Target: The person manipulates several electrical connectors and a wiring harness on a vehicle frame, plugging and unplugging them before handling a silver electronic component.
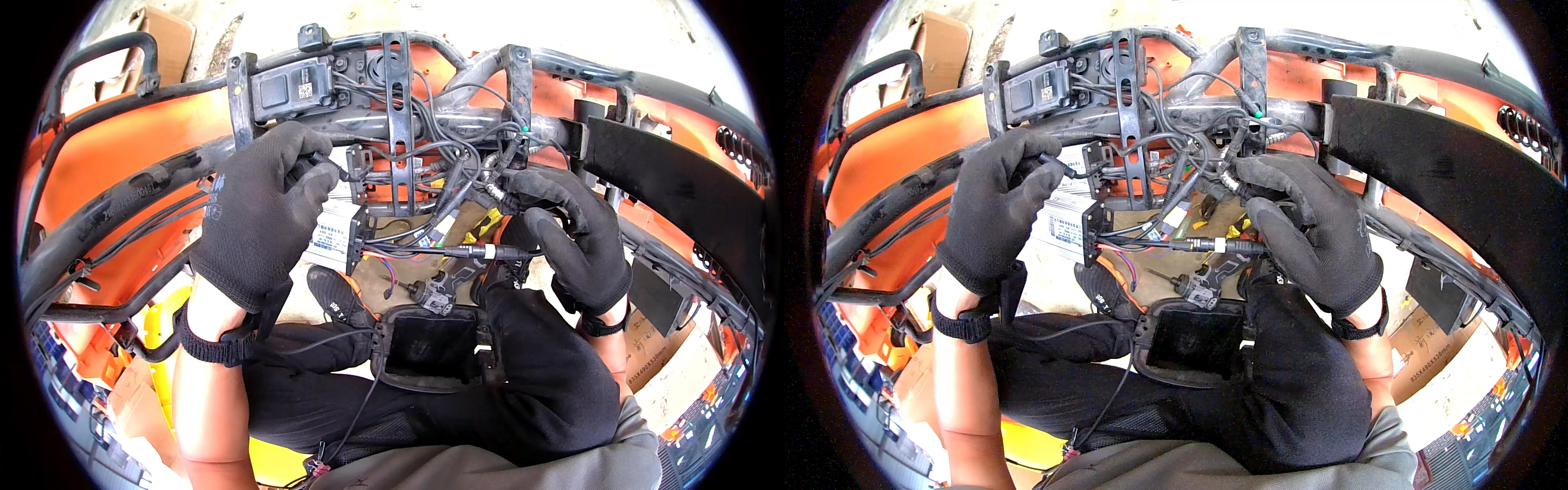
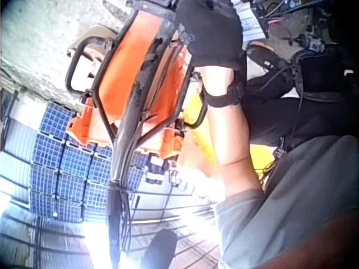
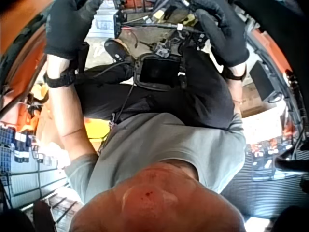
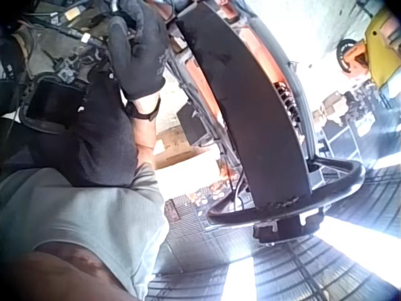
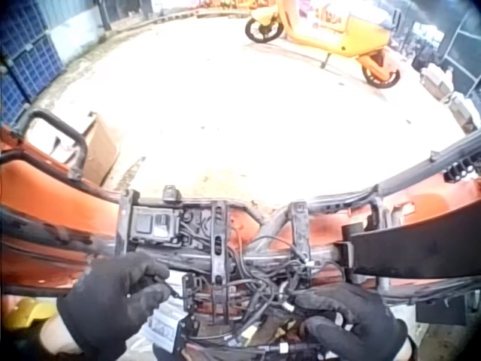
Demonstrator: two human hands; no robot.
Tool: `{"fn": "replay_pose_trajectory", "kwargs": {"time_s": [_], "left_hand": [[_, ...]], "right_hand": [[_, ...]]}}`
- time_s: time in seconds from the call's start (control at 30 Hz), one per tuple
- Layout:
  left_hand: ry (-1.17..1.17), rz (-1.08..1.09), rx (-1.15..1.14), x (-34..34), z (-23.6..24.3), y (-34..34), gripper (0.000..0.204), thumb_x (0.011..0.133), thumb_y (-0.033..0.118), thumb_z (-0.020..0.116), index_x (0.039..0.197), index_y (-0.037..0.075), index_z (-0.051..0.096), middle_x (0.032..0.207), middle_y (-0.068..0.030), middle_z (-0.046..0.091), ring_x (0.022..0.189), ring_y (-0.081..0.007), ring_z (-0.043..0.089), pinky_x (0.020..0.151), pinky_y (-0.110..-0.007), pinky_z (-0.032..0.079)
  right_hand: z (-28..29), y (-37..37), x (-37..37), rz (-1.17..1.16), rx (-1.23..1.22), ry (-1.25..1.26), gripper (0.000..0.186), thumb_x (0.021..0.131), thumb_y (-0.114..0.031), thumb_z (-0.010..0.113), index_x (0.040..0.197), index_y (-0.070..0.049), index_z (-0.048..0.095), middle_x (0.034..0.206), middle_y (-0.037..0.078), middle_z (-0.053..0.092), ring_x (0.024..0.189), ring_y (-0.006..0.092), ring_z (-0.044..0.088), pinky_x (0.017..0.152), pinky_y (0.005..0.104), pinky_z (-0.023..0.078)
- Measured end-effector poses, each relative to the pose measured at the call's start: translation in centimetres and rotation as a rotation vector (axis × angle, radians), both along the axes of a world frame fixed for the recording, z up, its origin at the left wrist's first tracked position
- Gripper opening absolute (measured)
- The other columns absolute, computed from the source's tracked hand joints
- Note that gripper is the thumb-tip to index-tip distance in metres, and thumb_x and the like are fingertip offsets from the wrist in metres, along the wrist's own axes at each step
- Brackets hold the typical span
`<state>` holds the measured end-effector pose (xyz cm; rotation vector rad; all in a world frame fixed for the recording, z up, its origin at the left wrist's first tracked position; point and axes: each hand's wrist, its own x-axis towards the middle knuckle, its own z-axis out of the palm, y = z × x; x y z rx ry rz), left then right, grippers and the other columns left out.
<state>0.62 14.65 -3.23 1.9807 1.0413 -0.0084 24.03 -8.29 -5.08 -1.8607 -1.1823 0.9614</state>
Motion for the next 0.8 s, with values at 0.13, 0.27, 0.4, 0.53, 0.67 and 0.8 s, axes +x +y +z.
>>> {"fn": "replay_pose_trajectory", "kwargs": {"time_s": [0.13, 0.27, 0.4, 0.53, 0.67, 0.8], "left_hand": [[-0.022, 0.005, 0.013, 0.1, 0.0, 0.2, 0.019, 0.091, 0.005, 0.068, 0.108, -0.003, 0.068, 0.086, -0.013, 0.07, 0.076, -0.0153, 0.065, 0.07, -0.031, 0.052], [-0.126, -0.003, -0.098, 0.1, -0.6, 0.1, 0.019, 0.092, 0.007, 0.067, 0.108, -0.003, 0.068, 0.087, -0.0124, 0.069, 0.078, -0.0144, 0.063, 0.071, -0.03, 0.052], [-0.184, -0.148, -0.12, 0.9, -0.6, -0.8, 0.023, 0.093, 0.011, 0.067, 0.113, -0.001, 0.07, 0.093, -0.0088, 0.069, 0.083, -0.0141, 0.064, 0.076, -0.029, 0.052], [-0.21, -0.264, -0.105, 1.4, -1.2, -2.1, 0.025, 0.093, 0.013, 0.068, 0.115, 0.0, 0.071, 0.098, -0.0098, 0.072, 0.086, -0.0161, 0.066, 0.08, -0.031, 0.054], [-0.2, -0.288, 0.093, 2.0, -2.6, -4.0, 0.022, 0.091, 0.011, 0.07, 0.109, 0.0, 0.071, 0.099, -0.0174, 0.072, 0.086, -0.0315, 0.071, 0.078, -0.038, 0.055], [-0.17, -0.315, 0.171, 2.3, -4.4, -4.6, 0.018, 0.089, 0.01, 0.07, 0.105, 0.001, 0.07, 0.095, -0.0175, 0.071, 0.085, -0.0357, 0.07, 0.075, -0.042, 0.054]], "right_hand": [[0.0, 0.0, 0.0, -0.005, 0.006, 0.004, 0.037, 0.092, -0.006, 0.066, 0.129, 0.0, 0.066, 0.125, 0.018, 0.068, 0.118, 0.03, 0.066, 0.103, 0.0395, 0.05], [0.1, 0.0, 0.1, 0.014, 0.018, -0.018, 0.037, 0.093, -0.006, 0.066, 0.129, -0.001, 0.067, 0.125, 0.018, 0.068, 0.118, 0.0297, 0.066, 0.102, 0.0396, 0.05], [-0.1, 0.0, -0.1, -0.008, 0.026, 0.0, 0.036, 0.093, -0.007, 0.066, 0.128, -0.001, 0.067, 0.125, 0.018, 0.068, 0.117, 0.0299, 0.066, 0.102, 0.0396, 0.05], [-0.3, -0.1, -0.1, -0.004, 0.04, 0.008, 0.036, 0.092, -0.006, 0.066, 0.127, -0.001, 0.067, 0.125, 0.018, 0.069, 0.117, 0.0302, 0.066, 0.102, 0.0399, 0.05], [-0.4, -0.1, -0.3, 0.011, 0.063, -0.006, 0.035, 0.091, -0.005, 0.066, 0.126, 0.0, 0.068, 0.124, 0.018, 0.069, 0.117, 0.0303, 0.066, 0.103, 0.0402, 0.05], [-0.2, -0.1, -0.2, 0.026, 0.076, -0.015, 0.034, 0.091, -0.005, 0.067, 0.124, 0.0, 0.068, 0.122, 0.019, 0.07, 0.114, 0.0316, 0.068, 0.1, 0.0402, 0.051]]}}
